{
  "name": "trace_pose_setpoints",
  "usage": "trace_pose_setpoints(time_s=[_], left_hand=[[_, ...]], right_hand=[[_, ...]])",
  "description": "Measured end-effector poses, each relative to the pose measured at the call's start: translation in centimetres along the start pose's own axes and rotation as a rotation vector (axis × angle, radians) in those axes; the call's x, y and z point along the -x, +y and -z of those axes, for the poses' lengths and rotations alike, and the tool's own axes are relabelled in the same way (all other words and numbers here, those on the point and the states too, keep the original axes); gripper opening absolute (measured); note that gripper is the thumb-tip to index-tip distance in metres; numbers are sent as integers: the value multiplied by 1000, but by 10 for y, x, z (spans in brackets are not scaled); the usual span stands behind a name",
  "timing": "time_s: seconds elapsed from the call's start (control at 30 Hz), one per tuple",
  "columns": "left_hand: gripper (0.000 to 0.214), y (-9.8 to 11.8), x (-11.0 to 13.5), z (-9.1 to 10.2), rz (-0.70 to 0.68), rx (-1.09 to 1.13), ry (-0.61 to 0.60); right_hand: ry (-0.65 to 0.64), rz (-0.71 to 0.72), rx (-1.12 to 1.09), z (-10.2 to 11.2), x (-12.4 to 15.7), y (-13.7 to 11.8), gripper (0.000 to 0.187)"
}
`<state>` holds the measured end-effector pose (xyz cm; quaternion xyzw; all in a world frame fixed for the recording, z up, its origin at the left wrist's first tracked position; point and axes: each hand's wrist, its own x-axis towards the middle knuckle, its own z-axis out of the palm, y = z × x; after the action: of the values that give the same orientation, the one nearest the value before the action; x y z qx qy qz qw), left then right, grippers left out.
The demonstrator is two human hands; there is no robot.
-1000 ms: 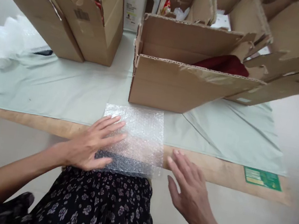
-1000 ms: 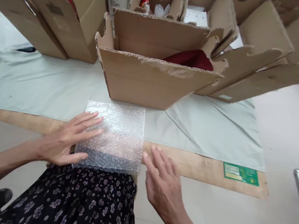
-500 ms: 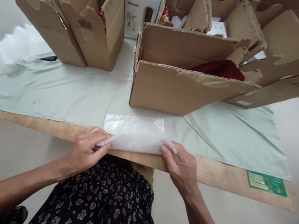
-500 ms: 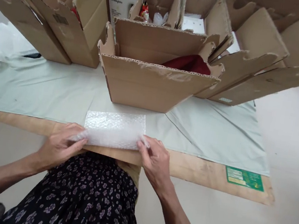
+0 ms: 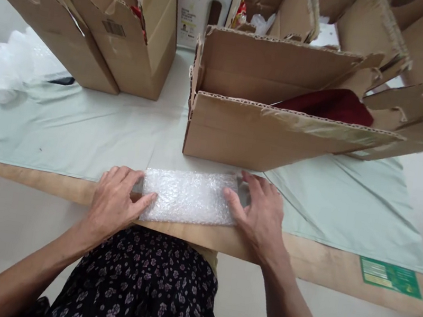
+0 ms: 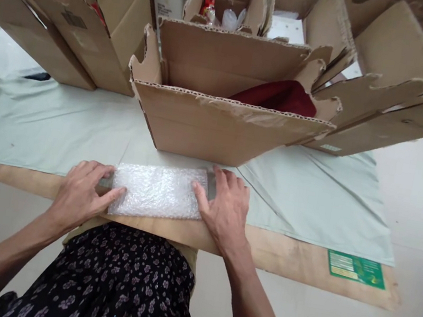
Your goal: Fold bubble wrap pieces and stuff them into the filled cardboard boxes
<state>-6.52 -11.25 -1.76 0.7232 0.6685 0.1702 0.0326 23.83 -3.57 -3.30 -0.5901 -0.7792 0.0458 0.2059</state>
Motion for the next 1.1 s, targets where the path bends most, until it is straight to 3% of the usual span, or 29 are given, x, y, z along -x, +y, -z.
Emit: trace_pose_setpoints(time_s=[0.1, 0.2, 0.23, 0.3, 0.37, 0.43, 0.5, 0.57, 0.63, 0.7, 0.77, 0.83, 0.9, 1.0, 1.07, 1.1], left_hand=[[16, 7, -3, -1, 17, 109, -43], [10, 3, -7, 17, 69, 303, -89], [9, -2, -10, 27, 97, 341, -96], [14, -17, -23, 46, 126, 345, -101], [28, -33, -47, 56, 76, 260, -104], [38, -44, -79, 53, -32, 146, -130], [43, -49, -107, 40, -107, 53, -192], [45, -49, -119, 26, -131, 0, -192], [40, -46, -106, 19, -184, 36, -62], [35, -41, -68, 22, -297, 162, 84], [39, -34, -19, 30, -430, 329, 55], [48, -26, 24, 34, -458, 370, -14], [51, -17, 50, 30, -454, 335, -21], [39, -10, 55, 15, -361, 385, 84], [36, -10, 46, 10, -246, 495, 118], [34, -11, 40, 10, -178, 540, 110]], right_hand=[[-76, -6, -132, 2, -9, -8, 22], [-144, -113, -438, 18, 4, -24, 10], [-169, -153, -538, 24, 13, -31, 11], [-251, -176, -696, 32, 33, -50, 33], [-362, -99, -751, 28, 51, -72, 56], [-417, 40, -693, 16, 60, -93, 61], [-402, 149, -599, 1, 60, -109, 54], [-388, 176, -559, -9, 55, -118, 44], [-409, 136, -580, -11, 48, -120, 36], [-440, 83, -641, -7, 42, -118, 32], [-477, 17, -729, -2, 37, -114, 29], [-548, -62, -859, 1, 32, -110, 28], [-640, -151, -1014, 2, 27, -106, 29], [-729, -225, -1149, 4, 22, -98, 34], [-665, -199, -1115, 11, 22, -93, 35], [-574, -160, -1061, 15, 24, -92, 35]])
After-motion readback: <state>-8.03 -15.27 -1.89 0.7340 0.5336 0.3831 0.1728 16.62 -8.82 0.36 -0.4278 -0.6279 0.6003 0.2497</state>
